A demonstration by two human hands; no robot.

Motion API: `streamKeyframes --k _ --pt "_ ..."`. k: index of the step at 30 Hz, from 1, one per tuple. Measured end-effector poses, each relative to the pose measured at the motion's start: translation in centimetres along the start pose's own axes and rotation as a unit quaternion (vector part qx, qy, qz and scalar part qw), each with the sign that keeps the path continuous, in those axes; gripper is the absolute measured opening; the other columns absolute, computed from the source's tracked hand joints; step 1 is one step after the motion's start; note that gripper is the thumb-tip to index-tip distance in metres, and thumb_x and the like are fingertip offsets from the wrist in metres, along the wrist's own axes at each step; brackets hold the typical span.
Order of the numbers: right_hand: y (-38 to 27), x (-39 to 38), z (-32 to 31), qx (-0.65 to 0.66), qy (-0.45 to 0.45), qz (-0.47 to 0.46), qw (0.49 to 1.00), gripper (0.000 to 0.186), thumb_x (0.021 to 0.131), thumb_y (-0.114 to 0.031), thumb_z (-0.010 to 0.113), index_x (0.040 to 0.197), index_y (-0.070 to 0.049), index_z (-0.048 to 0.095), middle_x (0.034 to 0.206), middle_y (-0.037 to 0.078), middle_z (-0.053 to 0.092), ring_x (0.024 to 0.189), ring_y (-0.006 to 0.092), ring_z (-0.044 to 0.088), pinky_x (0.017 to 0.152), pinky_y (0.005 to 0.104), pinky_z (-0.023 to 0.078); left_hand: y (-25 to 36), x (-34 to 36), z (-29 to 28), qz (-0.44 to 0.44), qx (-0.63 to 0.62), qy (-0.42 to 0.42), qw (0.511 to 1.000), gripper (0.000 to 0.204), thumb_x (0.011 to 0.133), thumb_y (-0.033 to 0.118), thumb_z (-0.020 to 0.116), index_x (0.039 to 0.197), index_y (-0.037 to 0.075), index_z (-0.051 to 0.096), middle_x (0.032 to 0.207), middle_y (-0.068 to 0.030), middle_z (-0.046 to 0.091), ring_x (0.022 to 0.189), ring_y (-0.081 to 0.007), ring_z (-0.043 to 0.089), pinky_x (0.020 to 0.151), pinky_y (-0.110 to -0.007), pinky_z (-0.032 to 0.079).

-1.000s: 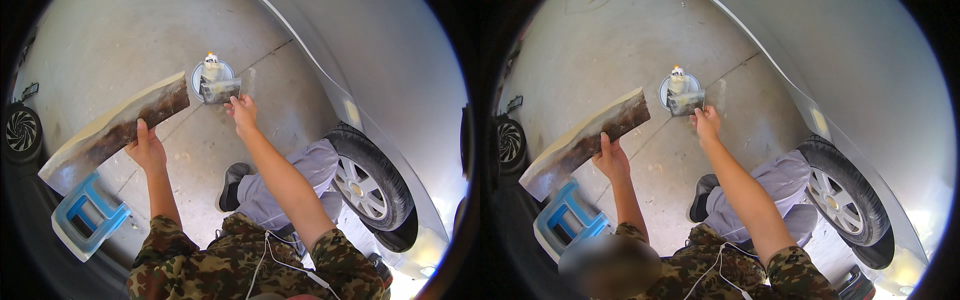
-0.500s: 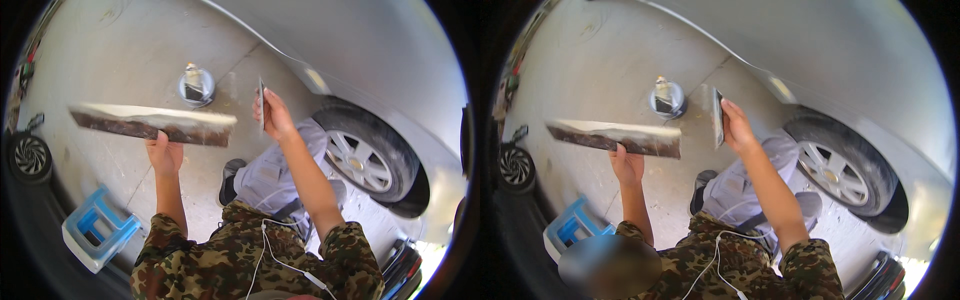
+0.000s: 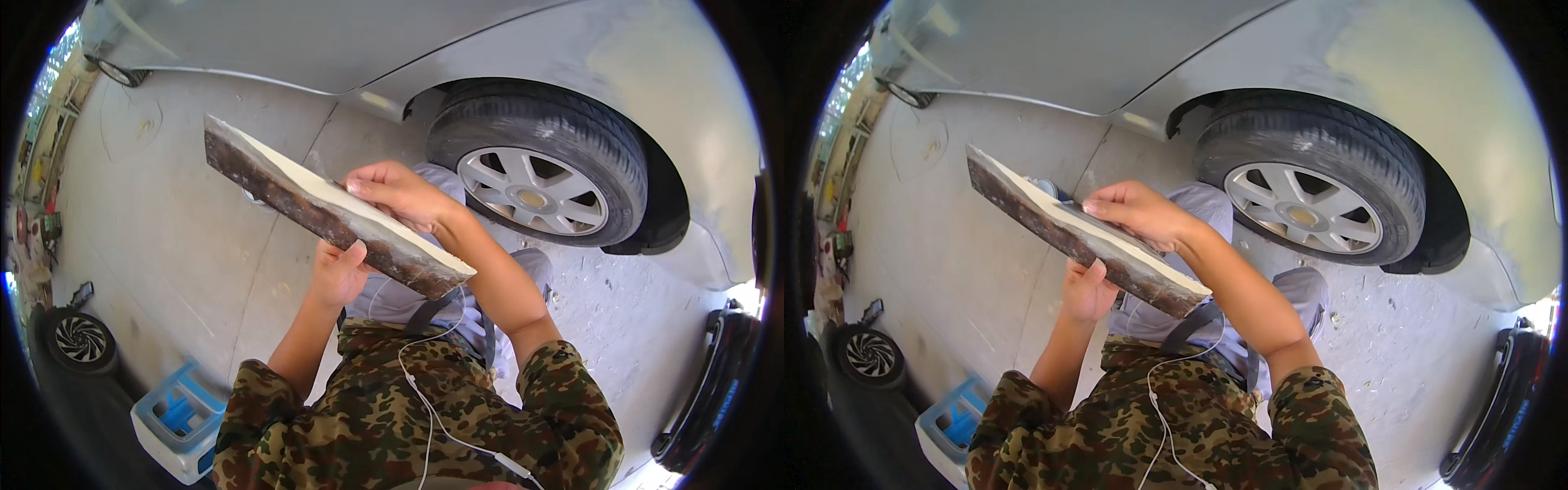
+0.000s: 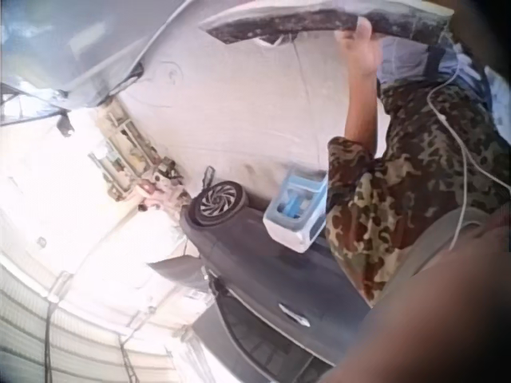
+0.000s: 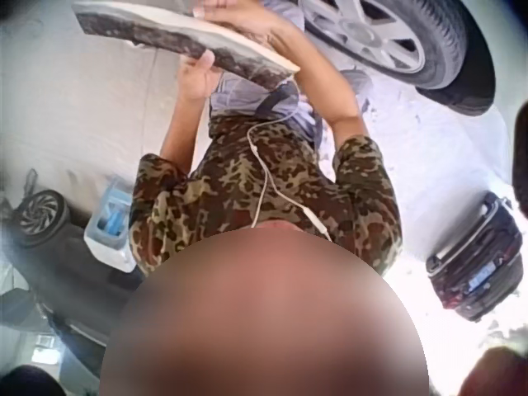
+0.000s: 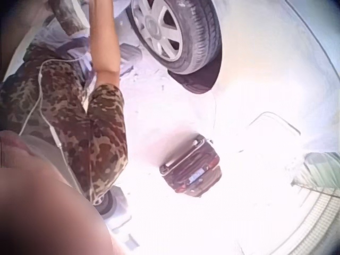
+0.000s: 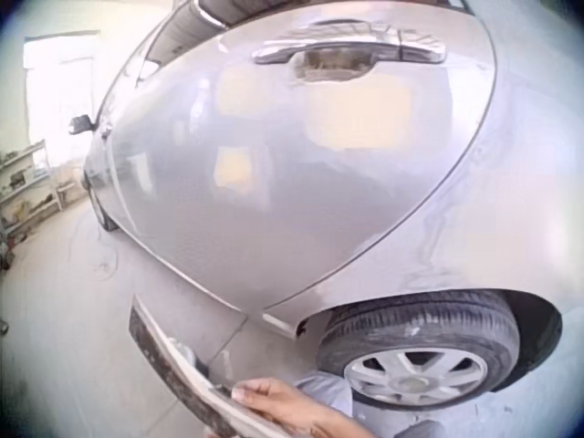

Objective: The person applies body filler to a car's rear quarter panel using a spreader, then smooths the surface with a sanding block and a long sanding board. The person repeatedly applies filler and sands the area around the wheel arch.

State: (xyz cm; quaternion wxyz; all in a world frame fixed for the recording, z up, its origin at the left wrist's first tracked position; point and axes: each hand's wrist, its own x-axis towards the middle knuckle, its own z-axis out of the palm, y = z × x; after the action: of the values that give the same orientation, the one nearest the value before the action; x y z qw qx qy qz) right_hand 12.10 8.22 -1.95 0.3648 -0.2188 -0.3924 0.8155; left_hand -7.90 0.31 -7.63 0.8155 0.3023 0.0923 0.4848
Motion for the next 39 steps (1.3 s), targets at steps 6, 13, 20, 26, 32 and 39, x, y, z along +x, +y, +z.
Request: streamKeyframes --k 6,13,20,26,32,39 --pt "3.1 -10.6 -5.7 -0.131 0.142 -0.013 0.981 0.019 0.11 -0.029 0.074 0.103 -0.011 0.073 0.088 -0.01 0.064 0.079 0.0008 0.053 0.069 0.024 0.044 1.0 -0.8 -1.7 0.069 0.084 0.022 0.994 0.058 0.105 0.021 0.074 0.159 0.016 0.054 0.154 -0.0023 0.063 0.145 -0.0274 0.058 0.124 -0.058 0.044" --pt "8.4 -31.0 -6.3 0.175 0.484 -0.167 0.841 0.025 0.11 -0.018 0.071 0.132 -0.004 0.071 0.119 0.003 0.075 0.108 0.0172 0.073 0.095 0.0387 0.061 3.8 3.8 -3.1 0.103 0.177 -0.033 0.978 0.054 0.11 0.024 0.068 0.161 0.013 0.052 0.158 -0.007 0.061 0.143 -0.0273 0.059 0.122 -0.056 0.046" --pt "5.5 -41.7 -2.0 -0.127 0.788 -0.34 0.498 0.025 0.112 -0.008 0.063 0.132 0.0 0.075 0.117 -0.002 0.076 0.106 0.0062 0.065 0.096 0.0255 0.05 2.7 6.6 -1.1 0.075 0.173 -0.062 0.98 0.048 0.111 0.015 0.066 0.156 0.009 0.053 0.155 -0.0092 0.063 0.141 -0.03 0.061 0.121 -0.055 0.048" --pt "-5.4 -40.2 -0.7 -0.491 0.791 -0.338 0.139 0.041 0.105 0.007 0.058 0.139 -0.005 0.076 0.142 0.013 0.076 0.139 0.0306 0.067 0.117 0.0389 0.048 2.0 6.5 -1.0 0.082 0.181 -0.055 0.978 0.049 0.108 0.01 0.068 0.154 0.007 0.054 0.154 -0.0118 0.064 0.139 -0.0313 0.063 0.12 -0.055 0.05" --pt "-16.6 -36.3 -0.5 -0.62 0.694 -0.359 -0.073 0.046 0.097 0.003 0.065 0.133 -0.019 0.082 0.14 0.006 0.077 0.138 0.0312 0.066 0.122 0.0502 0.04 2.6 5.4 0.0 0.09 0.208 -0.025 0.974 0.05 0.107 0.013 0.071 0.154 0.005 0.054 0.151 -0.0121 0.064 0.138 -0.0319 0.063 0.119 -0.056 0.051" --pt "-23.1 -32.6 -0.4 -0.632 0.658 -0.389 -0.124 0.05 0.093 -0.005 0.069 0.132 -0.032 0.082 0.14 0.001 0.075 0.131 0.0325 0.067 0.116 0.0591 0.038 2.6 4.6 -0.5 0.081 0.203 -0.014 0.976 0.049 0.107 0.014 0.071 0.152 0.005 0.055 0.149 -0.0126 0.066 0.135 -0.0324 0.065 0.117 -0.057 0.051"
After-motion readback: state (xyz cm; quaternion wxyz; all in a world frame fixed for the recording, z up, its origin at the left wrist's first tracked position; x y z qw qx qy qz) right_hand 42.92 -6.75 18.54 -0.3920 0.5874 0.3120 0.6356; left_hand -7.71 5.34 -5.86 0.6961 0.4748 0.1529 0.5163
